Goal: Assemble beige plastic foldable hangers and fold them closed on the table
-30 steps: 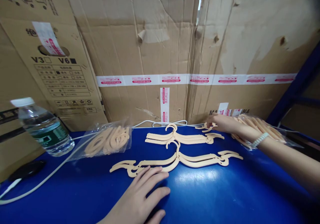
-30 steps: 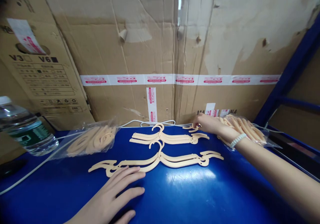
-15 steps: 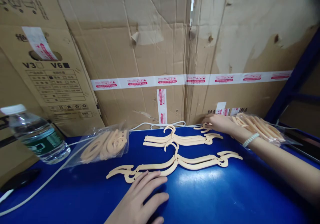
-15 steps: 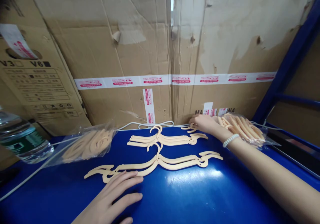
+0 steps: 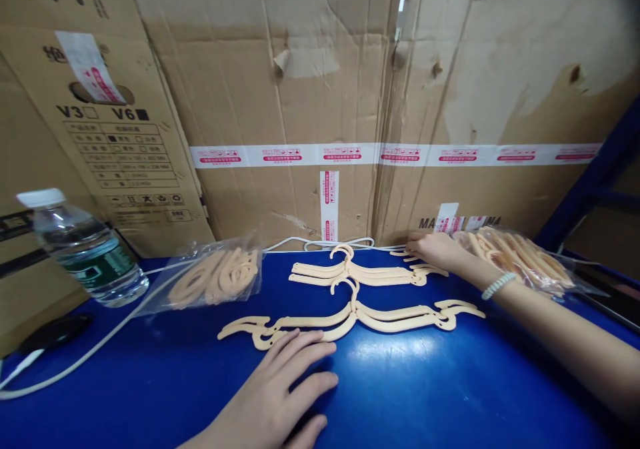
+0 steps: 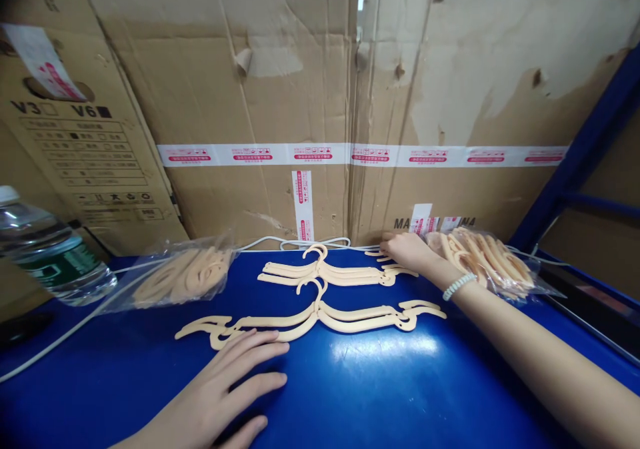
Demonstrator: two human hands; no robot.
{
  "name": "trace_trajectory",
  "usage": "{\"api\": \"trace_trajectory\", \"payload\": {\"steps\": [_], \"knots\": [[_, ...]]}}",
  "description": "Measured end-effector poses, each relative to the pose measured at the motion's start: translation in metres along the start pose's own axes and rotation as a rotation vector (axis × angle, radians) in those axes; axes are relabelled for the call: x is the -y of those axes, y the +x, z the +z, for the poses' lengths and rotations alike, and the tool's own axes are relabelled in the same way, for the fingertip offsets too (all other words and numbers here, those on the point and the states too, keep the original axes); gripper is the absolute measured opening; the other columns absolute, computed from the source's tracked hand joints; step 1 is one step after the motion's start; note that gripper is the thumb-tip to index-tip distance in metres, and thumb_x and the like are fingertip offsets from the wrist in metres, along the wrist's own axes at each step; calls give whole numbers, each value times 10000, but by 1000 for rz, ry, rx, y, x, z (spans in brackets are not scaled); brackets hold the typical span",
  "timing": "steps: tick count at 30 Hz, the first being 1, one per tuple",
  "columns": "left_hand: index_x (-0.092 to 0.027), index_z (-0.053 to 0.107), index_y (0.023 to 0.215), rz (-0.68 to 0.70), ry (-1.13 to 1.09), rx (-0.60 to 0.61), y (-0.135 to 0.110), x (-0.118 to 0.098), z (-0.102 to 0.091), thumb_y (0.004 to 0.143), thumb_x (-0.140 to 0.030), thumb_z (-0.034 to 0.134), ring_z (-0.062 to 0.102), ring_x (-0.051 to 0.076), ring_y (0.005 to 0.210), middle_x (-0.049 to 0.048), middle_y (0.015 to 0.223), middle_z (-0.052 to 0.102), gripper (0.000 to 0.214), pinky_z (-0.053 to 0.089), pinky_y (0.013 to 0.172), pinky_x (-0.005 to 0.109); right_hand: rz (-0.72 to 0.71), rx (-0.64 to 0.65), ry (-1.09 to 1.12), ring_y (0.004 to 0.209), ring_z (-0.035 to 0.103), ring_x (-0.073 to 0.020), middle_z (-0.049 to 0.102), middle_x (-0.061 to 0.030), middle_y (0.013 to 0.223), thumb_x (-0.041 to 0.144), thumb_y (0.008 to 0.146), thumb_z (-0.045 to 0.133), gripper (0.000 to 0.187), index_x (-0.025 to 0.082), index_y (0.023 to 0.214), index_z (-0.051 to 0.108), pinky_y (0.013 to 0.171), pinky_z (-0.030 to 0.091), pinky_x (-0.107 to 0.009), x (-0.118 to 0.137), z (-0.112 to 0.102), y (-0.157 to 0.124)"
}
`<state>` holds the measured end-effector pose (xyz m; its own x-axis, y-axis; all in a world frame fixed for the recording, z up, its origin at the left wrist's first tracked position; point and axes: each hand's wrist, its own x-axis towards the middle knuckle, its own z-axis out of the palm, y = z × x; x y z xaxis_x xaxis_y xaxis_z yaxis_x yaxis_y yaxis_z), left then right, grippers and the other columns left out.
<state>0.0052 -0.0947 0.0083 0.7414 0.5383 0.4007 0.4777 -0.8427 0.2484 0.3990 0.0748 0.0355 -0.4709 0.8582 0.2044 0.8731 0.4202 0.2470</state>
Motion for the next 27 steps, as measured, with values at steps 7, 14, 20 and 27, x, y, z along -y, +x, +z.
{"api": "trace_trajectory", "payload": {"steps": [7,14,20,27], "knots": [[-228,568,1224,119,-28,-60,-1,9,6,815,-113,525,496,302,1260,116,1298,609,427,395,1072,483,33,-256,295,750,639,-216,668,-93,818,215,857,526,174,177,751,658,610,434,-272,10,-22,-1],[-264,613,1146,-239,-437,-87,7,-5,-5,870,-160,573,627,219,1080,66,1189,663,298,504,933,327,69,-288,856,563,642,-164,695,-58,680,419,890,480,292,166,817,607,487,479,-245,93,-57,-6],[-174,634,1100,-655,-1085,-77,17,-11,3,807,-296,669,656,152,696,95,1018,703,319,516,620,255,144,266,1756,427,593,-106,681,-23,563,397,735,721,295,173,702,531,363,385,-153,186,-68,-36],[-142,668,737,-766,-1161,-46,24,-15,0,754,-284,719,587,107,534,27,685,693,152,471,550,225,236,360,1946,497,657,-128,723,-53,638,444,690,816,383,152,726,571,444,493,-186,212,-65,-50]]}}
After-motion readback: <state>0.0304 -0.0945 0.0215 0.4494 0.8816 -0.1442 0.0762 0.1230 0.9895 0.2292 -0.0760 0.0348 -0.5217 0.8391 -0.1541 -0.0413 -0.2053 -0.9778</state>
